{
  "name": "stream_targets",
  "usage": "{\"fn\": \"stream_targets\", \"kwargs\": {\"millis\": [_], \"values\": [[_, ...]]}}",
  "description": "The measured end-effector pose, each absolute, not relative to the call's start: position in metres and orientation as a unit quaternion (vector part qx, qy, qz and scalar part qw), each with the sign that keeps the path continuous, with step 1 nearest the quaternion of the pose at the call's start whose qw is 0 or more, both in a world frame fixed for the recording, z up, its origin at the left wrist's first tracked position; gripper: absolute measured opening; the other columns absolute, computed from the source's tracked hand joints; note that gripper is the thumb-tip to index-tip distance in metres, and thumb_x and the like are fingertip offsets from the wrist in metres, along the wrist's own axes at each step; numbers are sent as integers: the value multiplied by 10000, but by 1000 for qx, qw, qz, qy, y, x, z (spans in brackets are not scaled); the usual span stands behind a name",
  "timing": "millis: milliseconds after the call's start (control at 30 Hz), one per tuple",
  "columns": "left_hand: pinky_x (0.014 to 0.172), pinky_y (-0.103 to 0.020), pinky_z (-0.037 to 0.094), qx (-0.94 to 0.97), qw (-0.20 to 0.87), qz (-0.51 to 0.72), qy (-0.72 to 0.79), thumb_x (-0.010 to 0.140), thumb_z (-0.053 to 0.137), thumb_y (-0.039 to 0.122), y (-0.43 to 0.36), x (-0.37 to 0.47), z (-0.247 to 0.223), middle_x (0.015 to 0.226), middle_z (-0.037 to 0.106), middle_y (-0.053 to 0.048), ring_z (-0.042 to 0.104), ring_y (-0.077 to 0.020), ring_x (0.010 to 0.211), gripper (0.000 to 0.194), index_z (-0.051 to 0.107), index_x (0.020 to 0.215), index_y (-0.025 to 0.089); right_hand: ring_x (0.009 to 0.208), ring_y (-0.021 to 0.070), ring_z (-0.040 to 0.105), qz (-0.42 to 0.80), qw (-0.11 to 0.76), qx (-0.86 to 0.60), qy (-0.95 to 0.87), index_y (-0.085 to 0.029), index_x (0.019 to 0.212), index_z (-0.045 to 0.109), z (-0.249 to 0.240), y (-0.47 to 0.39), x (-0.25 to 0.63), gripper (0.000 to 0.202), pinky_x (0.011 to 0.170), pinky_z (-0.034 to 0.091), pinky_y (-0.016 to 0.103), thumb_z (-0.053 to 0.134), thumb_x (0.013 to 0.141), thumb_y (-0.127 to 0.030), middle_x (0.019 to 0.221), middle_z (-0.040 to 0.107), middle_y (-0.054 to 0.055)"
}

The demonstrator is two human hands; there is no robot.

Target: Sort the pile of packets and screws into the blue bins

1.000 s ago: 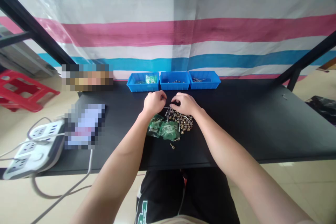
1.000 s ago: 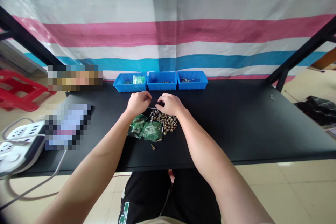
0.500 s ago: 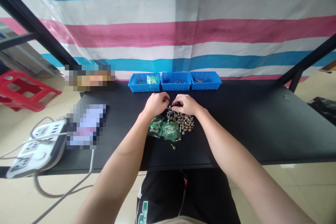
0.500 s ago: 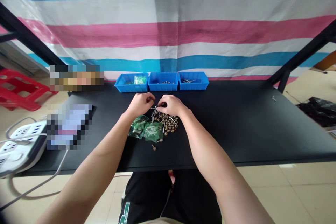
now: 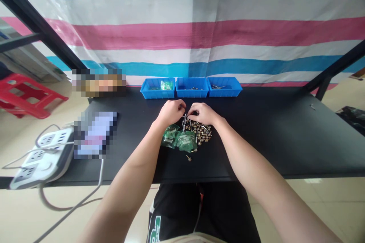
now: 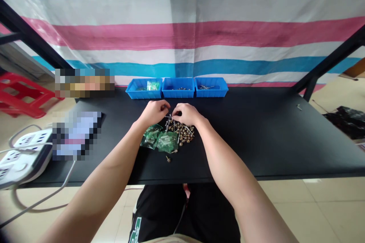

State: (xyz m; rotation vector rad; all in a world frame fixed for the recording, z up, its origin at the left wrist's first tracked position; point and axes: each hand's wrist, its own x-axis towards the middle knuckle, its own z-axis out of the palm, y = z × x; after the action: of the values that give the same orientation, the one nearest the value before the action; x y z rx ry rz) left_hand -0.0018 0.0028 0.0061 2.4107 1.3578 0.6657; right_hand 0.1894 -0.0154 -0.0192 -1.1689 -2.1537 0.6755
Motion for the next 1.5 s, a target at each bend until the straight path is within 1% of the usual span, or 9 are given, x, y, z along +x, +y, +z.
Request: {"fn": "stream_targets", "kwargs": {"millis": [200,333,433,533,767,1000,1233,1367,1500], "values": [[648,-289,462,834,162,267,454,747,552,151,4,-2,4,671,684,-22,603,-170,612,261,742,927,155,654,123,528,336,384,-455,-730,-150,819,699,-25,-9,192,132,652,413,269,647,806,-271,746,651,9],[713,-291,500,849,170,298,402,762,580,146,4,-2,3,803,707,-37,628,-165,711,315,729,1039,161,690,139,549,354,449,-468,-673,-156,834,661,-32,-3,192,227,676,432,281,613,824,-378,779,666,22],[746,-295,518,862,163,314,362,822,597,183,3,-1,2,903,700,-59,634,-165,779,343,709,1146,168,689,140,542,361,463,-467,-661,-160,829,652,-32,-3,189,266,673,430,282,611,813,-423,774,658,21],[739,-288,523,868,163,325,338,879,602,224,3,-1,0,962,697,-71,634,-158,797,311,711,1169,189,697,144,552,384,459,-454,-660,-161,848,655,-29,-4,186,296,665,430,279,624,803,-452,790,670,24],[803,-295,543,862,163,380,293,906,661,287,6,-3,-3,980,714,-69,661,-159,837,204,764,1064,209,645,133,534,394,466,-441,-658,-161,790,674,-17,-10,183,409,630,416,270,650,785,-569,719,658,16],[800,-294,546,848,144,391,328,887,691,317,4,-2,-1,915,715,-54,668,-161,821,146,783,891,205,506,99,402,430,448,-440,-648,-175,662,639,-15,-13,184,550,512,326,255,600,770,-713,506,465,-38],[703,-281,520,841,130,379,363,866,709,354,4,-2,0,838,708,-53,639,-156,736,182,743,863,175,643,152,565,383,485,-458,-639,-173,704,694,-17,-11,183,411,629,432,290,716,722,-583,688,676,30],[704,-270,512,844,146,365,365,842,724,269,3,-1,3,841,719,-44,632,-144,715,105,737,865,167,653,161,587,363,495,-464,-638,-168,715,705,-22,-8,183,350,642,448,299,708,743,-517,702,698,38],[715,-279,508,839,147,355,385,834,717,244,2,0,4,854,730,-46,633,-149,712,100,742,894,168,678,173,613,351,515,-463,-630,-173,746,716,-24,-8,181,361,658,467,309,701,755,-533,734,719,48]]}}
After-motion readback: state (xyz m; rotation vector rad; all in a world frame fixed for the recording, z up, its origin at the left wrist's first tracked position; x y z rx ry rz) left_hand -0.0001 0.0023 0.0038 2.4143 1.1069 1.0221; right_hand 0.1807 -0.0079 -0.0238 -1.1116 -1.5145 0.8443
